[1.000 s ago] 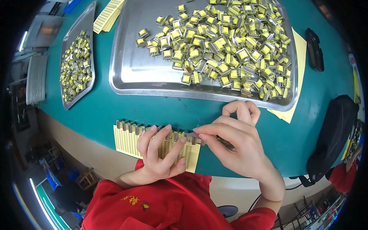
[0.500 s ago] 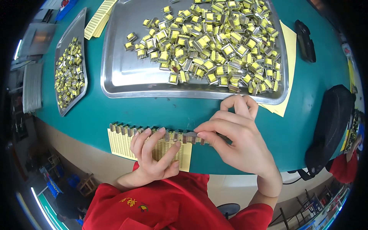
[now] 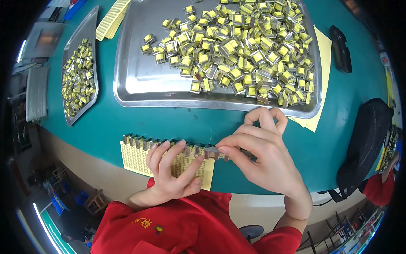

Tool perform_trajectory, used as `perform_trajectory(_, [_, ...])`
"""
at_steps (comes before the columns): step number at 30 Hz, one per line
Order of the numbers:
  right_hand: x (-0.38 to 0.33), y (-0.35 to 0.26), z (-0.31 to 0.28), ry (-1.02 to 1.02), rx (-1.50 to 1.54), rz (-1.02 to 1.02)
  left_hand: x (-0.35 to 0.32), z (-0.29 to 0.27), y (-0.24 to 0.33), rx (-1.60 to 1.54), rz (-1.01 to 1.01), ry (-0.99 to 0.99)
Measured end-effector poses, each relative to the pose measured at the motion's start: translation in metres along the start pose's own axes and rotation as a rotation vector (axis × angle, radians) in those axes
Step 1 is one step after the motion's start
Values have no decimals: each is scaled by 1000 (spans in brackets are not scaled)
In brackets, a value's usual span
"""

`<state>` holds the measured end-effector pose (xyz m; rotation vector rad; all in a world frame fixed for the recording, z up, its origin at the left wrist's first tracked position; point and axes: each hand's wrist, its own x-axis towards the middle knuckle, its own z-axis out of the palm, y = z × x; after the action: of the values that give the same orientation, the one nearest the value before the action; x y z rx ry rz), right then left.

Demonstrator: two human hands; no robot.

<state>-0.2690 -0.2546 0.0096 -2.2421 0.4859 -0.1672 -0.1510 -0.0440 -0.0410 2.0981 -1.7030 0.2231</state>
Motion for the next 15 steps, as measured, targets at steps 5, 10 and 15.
perform_trajectory(5, [0,1,1,-1,1,4,0,0,0,9,0,-3])
perform_trajectory(10, [0,1,1,0,-10,-2,1,0,0,-2,-1,-5])
perform_trajectory(15, [0,1,1,0,-10,-6,1,0,0,0,-3,-11])
